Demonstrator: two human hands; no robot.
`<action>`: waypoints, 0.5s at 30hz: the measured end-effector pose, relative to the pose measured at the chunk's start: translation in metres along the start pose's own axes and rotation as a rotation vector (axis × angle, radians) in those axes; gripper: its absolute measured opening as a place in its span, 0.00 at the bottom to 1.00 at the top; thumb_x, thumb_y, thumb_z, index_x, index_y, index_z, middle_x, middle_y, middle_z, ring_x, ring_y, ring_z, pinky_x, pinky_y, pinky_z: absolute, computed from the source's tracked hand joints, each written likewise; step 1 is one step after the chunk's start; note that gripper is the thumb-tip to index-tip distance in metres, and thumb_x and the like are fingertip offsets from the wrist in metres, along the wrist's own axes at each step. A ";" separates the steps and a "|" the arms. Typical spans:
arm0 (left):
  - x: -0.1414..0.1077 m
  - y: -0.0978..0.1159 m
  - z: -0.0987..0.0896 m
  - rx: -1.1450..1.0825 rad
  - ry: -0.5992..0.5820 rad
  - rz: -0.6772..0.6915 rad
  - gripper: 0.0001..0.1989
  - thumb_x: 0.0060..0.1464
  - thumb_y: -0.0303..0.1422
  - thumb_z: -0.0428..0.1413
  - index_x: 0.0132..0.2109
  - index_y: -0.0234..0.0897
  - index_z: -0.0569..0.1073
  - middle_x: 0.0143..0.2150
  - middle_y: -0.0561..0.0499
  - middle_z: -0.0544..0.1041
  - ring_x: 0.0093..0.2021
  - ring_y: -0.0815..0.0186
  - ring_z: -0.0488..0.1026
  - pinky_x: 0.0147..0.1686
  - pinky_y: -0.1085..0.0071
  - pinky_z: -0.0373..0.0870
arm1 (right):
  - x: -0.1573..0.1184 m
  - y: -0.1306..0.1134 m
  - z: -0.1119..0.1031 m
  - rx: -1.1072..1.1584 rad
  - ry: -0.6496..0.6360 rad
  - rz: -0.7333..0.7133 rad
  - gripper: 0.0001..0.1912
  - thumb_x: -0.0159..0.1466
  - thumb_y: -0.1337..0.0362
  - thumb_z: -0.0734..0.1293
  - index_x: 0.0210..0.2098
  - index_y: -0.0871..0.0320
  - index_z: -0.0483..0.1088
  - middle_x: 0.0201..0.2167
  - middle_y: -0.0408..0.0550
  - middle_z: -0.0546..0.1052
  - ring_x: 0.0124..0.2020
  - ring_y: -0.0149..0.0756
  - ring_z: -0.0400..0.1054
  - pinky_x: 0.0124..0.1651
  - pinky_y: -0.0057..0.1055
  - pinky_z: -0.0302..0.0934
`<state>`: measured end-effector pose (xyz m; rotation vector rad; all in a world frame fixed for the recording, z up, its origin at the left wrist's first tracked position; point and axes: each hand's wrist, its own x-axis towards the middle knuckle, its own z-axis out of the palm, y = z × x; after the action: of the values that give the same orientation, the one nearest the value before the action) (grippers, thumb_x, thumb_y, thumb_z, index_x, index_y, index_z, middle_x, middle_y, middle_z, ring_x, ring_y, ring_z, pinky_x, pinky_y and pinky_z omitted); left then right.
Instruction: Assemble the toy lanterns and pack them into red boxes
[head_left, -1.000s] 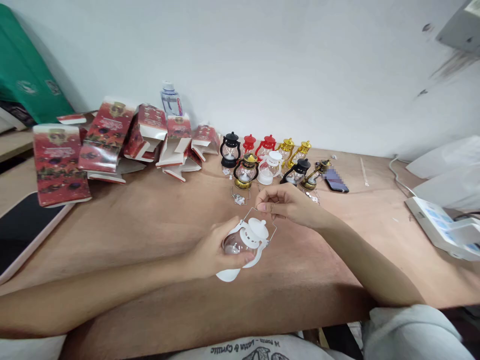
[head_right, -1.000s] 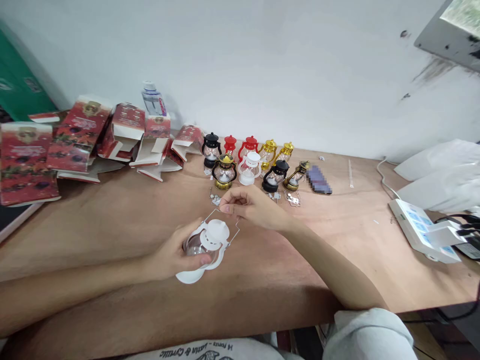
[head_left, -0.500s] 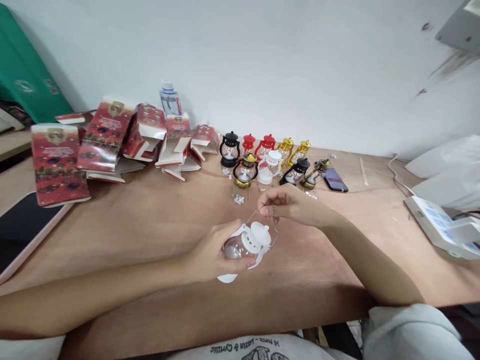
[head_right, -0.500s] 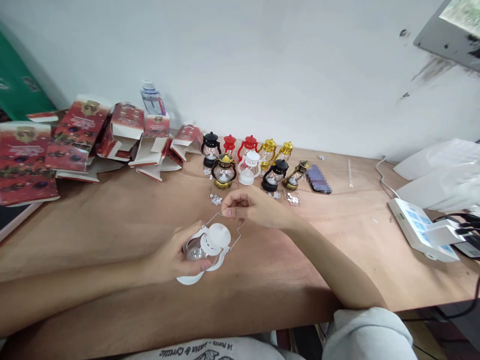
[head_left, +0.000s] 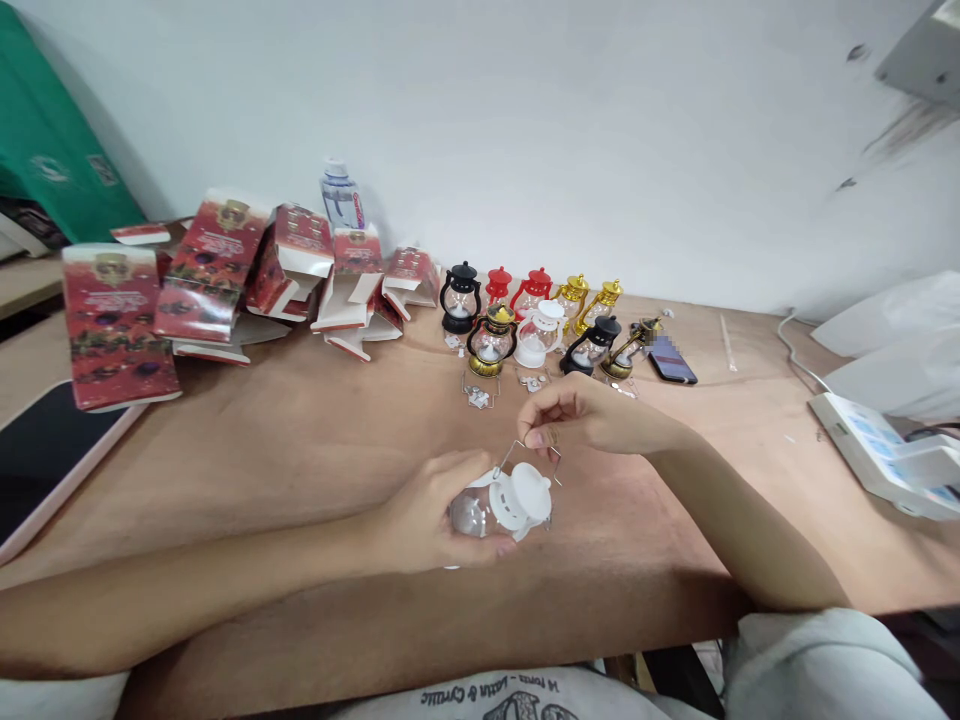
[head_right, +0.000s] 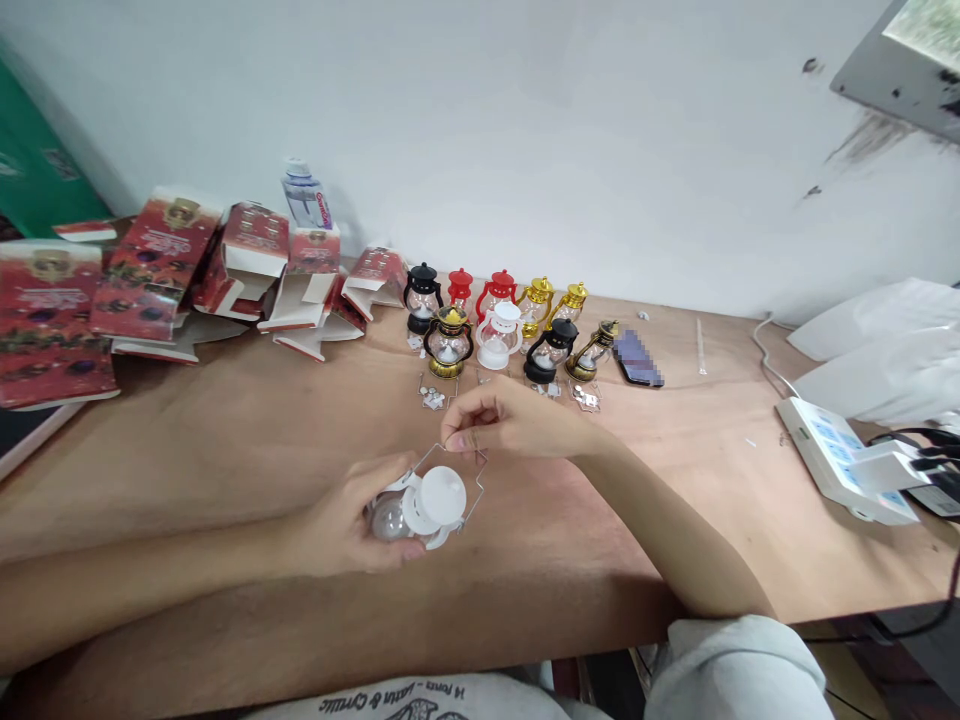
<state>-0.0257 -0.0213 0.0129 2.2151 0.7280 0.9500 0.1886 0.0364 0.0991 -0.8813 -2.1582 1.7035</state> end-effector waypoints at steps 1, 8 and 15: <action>0.000 0.000 0.000 0.014 0.000 0.010 0.18 0.51 0.43 0.61 0.31 0.36 0.62 0.27 0.57 0.63 0.27 0.71 0.58 0.28 0.74 0.54 | 0.000 0.000 -0.001 -0.003 -0.013 0.000 0.06 0.61 0.65 0.68 0.28 0.61 0.71 0.22 0.39 0.71 0.24 0.25 0.64 0.30 0.24 0.61; 0.002 0.001 -0.003 0.048 -0.036 0.081 0.21 0.55 0.50 0.56 0.31 0.37 0.61 0.27 0.56 0.62 0.27 0.70 0.57 0.29 0.73 0.54 | -0.002 0.002 -0.006 -0.018 -0.087 -0.007 0.05 0.60 0.65 0.69 0.29 0.61 0.72 0.21 0.40 0.72 0.25 0.26 0.65 0.31 0.24 0.61; 0.005 0.003 -0.004 0.032 -0.073 0.016 0.21 0.57 0.50 0.54 0.31 0.37 0.62 0.26 0.57 0.63 0.27 0.70 0.57 0.30 0.73 0.55 | -0.002 0.001 -0.007 -0.073 -0.063 0.003 0.05 0.59 0.65 0.68 0.29 0.61 0.72 0.22 0.40 0.72 0.25 0.25 0.64 0.31 0.25 0.61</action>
<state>-0.0246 -0.0188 0.0195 2.2733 0.6978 0.8663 0.1940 0.0409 0.1010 -0.8606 -2.2739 1.6855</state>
